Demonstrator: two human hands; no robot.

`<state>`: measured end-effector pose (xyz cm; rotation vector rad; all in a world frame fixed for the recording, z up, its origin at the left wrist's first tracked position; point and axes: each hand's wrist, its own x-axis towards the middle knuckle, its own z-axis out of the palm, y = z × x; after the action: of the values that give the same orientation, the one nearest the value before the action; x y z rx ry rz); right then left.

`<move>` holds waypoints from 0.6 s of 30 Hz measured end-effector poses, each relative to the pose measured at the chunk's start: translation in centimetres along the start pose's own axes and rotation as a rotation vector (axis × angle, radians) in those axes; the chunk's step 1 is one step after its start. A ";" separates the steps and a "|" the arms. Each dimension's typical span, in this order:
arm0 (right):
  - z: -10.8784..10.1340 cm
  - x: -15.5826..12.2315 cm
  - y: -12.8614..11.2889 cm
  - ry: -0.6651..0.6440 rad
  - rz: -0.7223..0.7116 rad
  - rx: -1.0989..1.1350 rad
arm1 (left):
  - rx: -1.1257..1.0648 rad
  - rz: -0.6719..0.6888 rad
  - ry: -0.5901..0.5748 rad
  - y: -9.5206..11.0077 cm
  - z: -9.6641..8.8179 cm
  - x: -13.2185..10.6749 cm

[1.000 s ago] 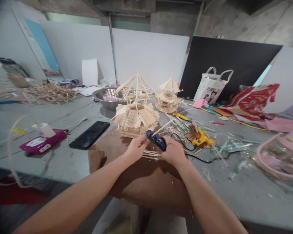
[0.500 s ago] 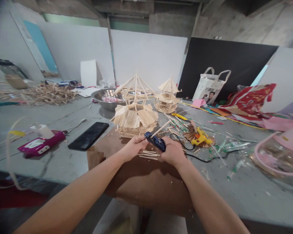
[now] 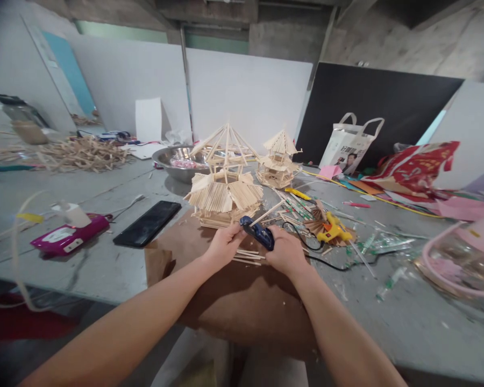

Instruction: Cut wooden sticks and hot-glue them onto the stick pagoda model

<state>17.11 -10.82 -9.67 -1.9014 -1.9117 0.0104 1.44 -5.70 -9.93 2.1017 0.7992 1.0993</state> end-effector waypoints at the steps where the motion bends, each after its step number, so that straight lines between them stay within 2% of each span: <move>1: 0.0 0.0 0.0 0.007 -0.008 0.006 | -0.058 0.008 -0.019 0.1 0.0 0.1; 4: -0.1 -0.1 0.0 0.022 -0.035 0.025 | -0.267 -0.009 -0.086 0.2 -0.1 0.3; 10: -0.1 -0.2 0.1 0.003 -0.050 0.017 | -0.497 -0.227 -0.241 -0.7 -0.2 0.3; 14: -0.2 -0.2 0.1 -0.029 -0.024 -0.014 | -0.541 -0.254 -0.276 -0.8 -0.4 0.4; 18: -0.4 -0.3 -0.2 -0.031 0.005 -0.050 | -0.448 -0.194 -0.217 -0.4 -0.4 0.4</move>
<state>17.07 -11.24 -9.38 -1.9492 -1.9452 -0.0068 1.23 -5.02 -9.91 1.6913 0.5742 0.8368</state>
